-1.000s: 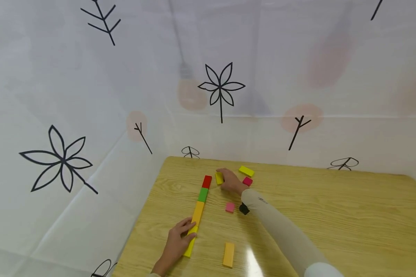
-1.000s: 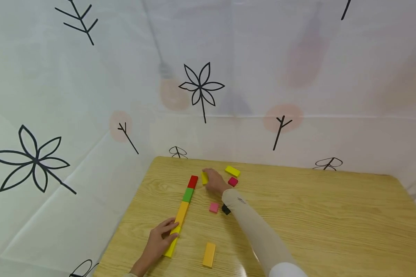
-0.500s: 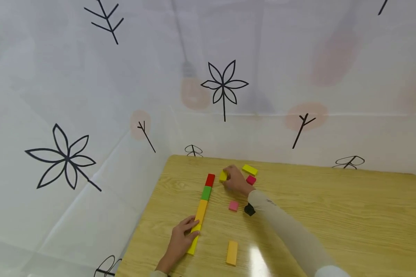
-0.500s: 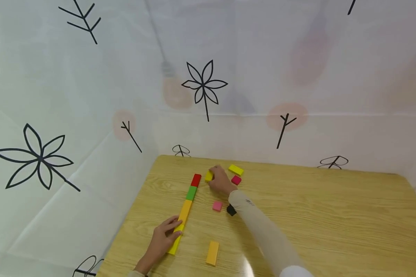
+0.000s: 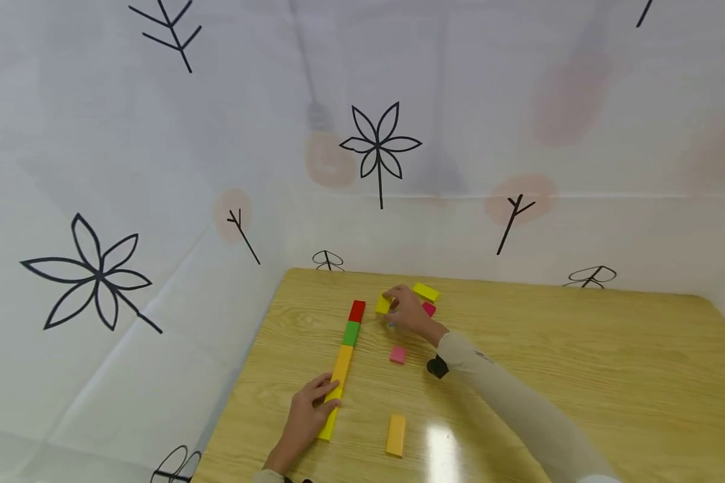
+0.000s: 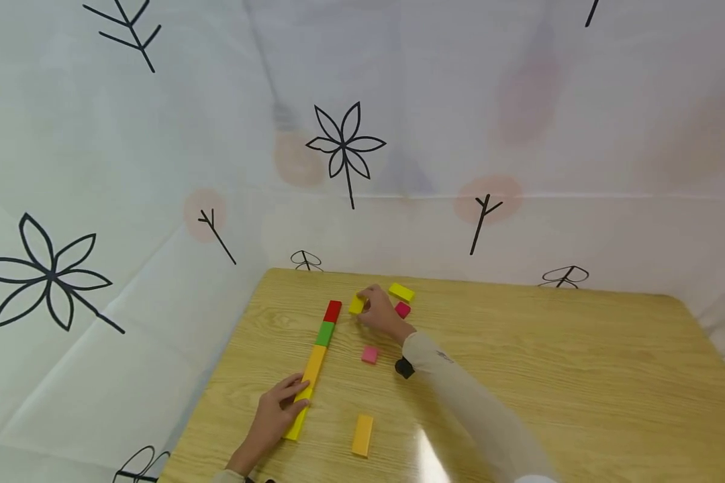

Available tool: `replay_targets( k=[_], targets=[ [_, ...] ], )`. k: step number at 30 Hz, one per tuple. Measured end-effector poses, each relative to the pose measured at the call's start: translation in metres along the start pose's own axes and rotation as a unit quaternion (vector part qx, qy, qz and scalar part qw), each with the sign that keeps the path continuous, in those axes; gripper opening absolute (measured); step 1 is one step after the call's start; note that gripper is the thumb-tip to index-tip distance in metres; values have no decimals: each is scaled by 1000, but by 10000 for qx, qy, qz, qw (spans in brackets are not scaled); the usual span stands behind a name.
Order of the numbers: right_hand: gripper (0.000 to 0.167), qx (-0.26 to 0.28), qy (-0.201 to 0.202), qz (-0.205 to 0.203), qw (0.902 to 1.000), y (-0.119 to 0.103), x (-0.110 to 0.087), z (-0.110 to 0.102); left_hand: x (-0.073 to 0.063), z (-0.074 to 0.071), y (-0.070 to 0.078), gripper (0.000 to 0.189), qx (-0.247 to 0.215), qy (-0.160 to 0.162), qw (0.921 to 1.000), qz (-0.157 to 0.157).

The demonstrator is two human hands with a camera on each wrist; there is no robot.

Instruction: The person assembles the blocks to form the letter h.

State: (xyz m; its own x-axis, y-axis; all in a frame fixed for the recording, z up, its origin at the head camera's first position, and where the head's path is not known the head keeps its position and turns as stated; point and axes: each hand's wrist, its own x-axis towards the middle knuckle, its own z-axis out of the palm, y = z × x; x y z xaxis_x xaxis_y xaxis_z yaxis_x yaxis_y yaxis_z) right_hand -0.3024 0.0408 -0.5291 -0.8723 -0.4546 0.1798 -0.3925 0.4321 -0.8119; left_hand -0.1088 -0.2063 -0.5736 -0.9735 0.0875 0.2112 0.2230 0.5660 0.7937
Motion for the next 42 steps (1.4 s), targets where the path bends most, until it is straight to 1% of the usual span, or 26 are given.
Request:
replay_targets(
  k=[2, 6, 10, 16, 21, 26, 32, 36, 42],
  targets=[
    [46, -49, -17, -121, 9999, -1, -2, -1, 0, 0, -1, 39, -13, 22, 10000, -10],
    [46, -141, -56, -222, 9996, -4, -9, -4, -1, 1, -2, 39, -60, 53, 10000, -19],
    [47, -115, -88, -271, 9995, -7, -16, -7, -2, 1, -3, 39, -79, 27, 10000, -27],
    [46, -22, -165, -320, 9994, -8, -27, -12, -3, 0, -2, 39, -45, -28, 9999, -119],
    [47, 73, -231, -386, 9990, -14, -38, -18, -4, -1, 0, 38, -7, 28, 9999, -118],
    [47, 43, -222, -535, 9983, -19, -50, -24, -5, 0, 1, 37, 0, 72, 9999, -112],
    [45, 55, -292, -515, 9982, -20, -63, -28, -3, 1, 0, 38, -19, 93, 9999, -70],
    [46, 121, -303, -544, 9980, -21, -71, -28, -3, 1, -1, 37, -5, 79, 10000, -24],
    [46, 178, -315, -541, 9979, -25, -82, -25, -5, -1, 0, 38, 70, 56, 9999, -54]
  ],
)
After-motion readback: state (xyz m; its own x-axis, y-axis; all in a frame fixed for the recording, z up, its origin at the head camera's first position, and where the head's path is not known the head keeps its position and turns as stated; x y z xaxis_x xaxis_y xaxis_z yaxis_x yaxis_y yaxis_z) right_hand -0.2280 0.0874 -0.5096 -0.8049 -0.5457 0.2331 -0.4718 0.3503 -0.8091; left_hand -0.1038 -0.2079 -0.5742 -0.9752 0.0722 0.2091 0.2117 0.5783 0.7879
